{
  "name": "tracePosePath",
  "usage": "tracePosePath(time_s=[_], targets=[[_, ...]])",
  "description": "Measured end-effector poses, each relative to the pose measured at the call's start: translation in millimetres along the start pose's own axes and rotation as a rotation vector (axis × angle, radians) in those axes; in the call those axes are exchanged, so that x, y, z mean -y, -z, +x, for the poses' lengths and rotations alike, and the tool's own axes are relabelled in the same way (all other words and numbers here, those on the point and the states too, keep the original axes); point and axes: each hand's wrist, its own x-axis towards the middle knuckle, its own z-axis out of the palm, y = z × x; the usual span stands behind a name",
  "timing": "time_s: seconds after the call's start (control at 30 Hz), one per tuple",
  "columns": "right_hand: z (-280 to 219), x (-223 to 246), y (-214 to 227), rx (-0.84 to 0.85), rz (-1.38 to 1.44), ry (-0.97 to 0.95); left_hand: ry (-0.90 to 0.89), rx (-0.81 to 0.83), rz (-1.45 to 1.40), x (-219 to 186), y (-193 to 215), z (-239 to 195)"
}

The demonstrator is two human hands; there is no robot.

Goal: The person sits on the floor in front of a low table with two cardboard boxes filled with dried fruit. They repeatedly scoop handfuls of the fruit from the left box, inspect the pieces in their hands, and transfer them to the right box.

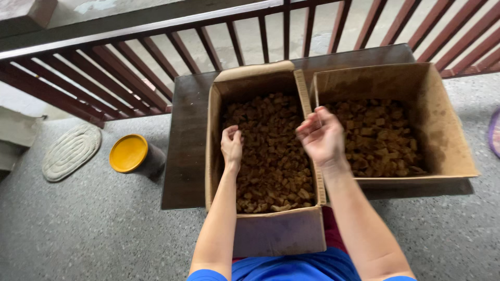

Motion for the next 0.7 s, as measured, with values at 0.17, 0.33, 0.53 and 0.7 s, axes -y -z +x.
tracePosePath(time_s=[0.17, 0.33, 0.53, 0.7], targets=[[28, -113, 25, -0.178, 0.022, -0.355, -0.052, -0.021, 0.685, 88, 14, 28], [64, -145, 85, -0.342, -0.226, -0.396, -0.331, -0.088, 0.94, 88, -21, 52], [68, -152, 92, -0.343, -0.257, -0.334, -0.341, 0.076, 0.989, 55, -31, 128], [53, -145, 67, -0.364, -0.267, -0.33, -0.098, 0.342, 0.968, 25, -41, 183]])
